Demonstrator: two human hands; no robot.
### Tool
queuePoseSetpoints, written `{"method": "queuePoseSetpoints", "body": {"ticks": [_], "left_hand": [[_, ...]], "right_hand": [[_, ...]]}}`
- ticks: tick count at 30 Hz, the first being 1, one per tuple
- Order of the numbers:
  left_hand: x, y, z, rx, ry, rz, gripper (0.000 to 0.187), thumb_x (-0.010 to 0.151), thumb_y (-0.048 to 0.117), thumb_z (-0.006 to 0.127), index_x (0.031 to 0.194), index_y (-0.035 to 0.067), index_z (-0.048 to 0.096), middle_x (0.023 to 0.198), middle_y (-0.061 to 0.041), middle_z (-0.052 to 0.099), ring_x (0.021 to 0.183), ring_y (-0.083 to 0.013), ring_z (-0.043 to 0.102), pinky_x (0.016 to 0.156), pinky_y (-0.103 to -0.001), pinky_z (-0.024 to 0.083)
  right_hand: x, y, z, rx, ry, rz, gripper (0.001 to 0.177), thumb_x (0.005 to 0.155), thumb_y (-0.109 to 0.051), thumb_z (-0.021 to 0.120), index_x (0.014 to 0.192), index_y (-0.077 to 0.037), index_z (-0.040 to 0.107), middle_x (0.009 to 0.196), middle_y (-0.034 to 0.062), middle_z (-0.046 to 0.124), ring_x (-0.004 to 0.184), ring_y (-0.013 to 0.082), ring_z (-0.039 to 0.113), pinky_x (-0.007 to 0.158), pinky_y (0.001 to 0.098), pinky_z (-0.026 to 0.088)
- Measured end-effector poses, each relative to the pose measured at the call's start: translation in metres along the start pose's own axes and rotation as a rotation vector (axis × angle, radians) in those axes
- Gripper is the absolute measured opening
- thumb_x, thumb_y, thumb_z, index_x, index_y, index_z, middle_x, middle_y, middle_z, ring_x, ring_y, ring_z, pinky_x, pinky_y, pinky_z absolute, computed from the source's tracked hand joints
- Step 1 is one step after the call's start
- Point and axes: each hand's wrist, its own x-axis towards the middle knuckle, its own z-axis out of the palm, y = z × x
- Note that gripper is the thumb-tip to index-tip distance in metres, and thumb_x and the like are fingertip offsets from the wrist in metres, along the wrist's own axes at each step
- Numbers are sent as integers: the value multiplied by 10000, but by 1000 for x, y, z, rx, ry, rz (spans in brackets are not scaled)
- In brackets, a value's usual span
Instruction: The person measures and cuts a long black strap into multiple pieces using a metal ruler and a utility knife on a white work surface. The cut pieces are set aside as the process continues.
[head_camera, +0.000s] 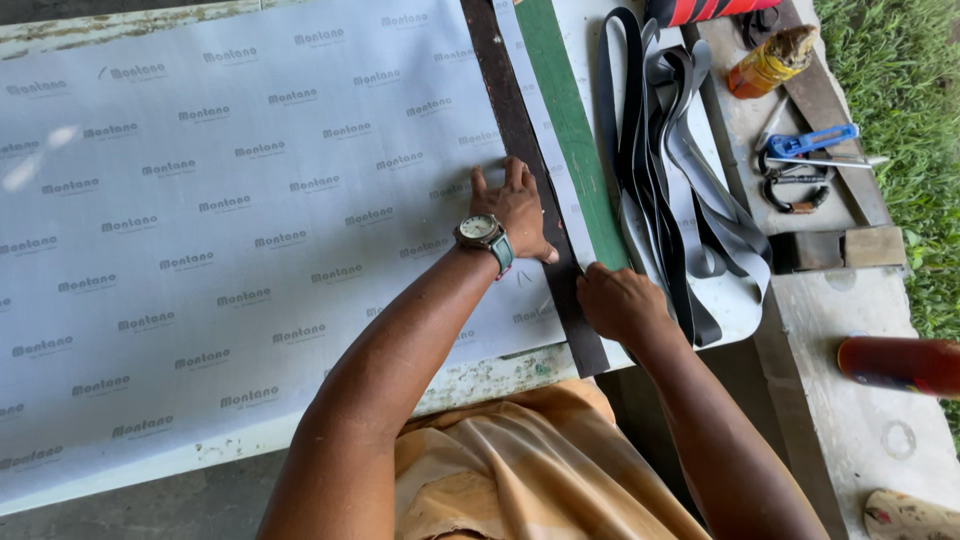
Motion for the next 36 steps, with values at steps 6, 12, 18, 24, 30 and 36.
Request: {"method": "queuePoseSetpoints", "body": {"ticks": [6, 12, 18, 24, 30, 36], "left_hand": [[-1, 3, 2, -30, 14, -36, 1442, 595, 713, 859, 1573, -77, 151, 1633, -154, 217, 1528, -265, 190, 1194, -676, 137], [-4, 8, -5, -1, -36, -72, 1397, 605, 670, 860, 1593, -38, 171, 1647, -148, 218, 1542, -260, 204, 1199, -685, 153], [2, 8, -7, -12, -74, -75, 1395, 635, 676, 855, 1612, -37, 160, 1677, -179, 171, 1492, -323, 291, 1202, -683, 140], [7, 4, -2, -4, -43, -60, 1398, 623, 700, 841, 1605, -14, 150, 1676, -144, 158, 1549, -269, 191, 1182, -687, 178], [13, 3, 1, 12, -60, -58, 1430, 619, 722, 838, 1601, -23, 112, 1685, -121, 113, 1551, -250, 169, 1174, -698, 165], [12, 3, 9, 14, -46, -63, 1448, 611, 732, 846, 1588, -55, 123, 1673, -128, 136, 1535, -248, 195, 1143, -672, 199]], "right_hand": [[-18, 2, 9, 44, -32, 76, 455, 1078, -422, 372, 1076, -57, 642, 929, 226, 738, 894, 403, 742, 791, 529, 591], [-32, 1, 9, 53, -44, 56, 461, 1085, -424, 353, 1064, -66, 643, 874, 208, 744, 842, 384, 759, 774, 522, 601], [-76, 25, 43, 67, -61, 76, 404, 1059, -421, 369, 1133, -104, 607, 891, 192, 741, 815, 387, 748, 756, 514, 598], [-141, 84, 46, 330, -127, 0, 385, 980, -454, 485, 1115, -128, 637, 839, 168, 727, 768, 366, 731, 708, 527, 564], [-122, 85, 51, 693, 156, 139, 599, 893, -530, 655, 1210, -28, 579, 723, 231, 687, 670, 338, 710, 655, 494, 559], [-55, 41, 66, 611, 419, 0, 701, 816, -517, 763, 1173, 42, 538, 791, 309, 703, 771, 449, 717, 653, 510, 569]]}}
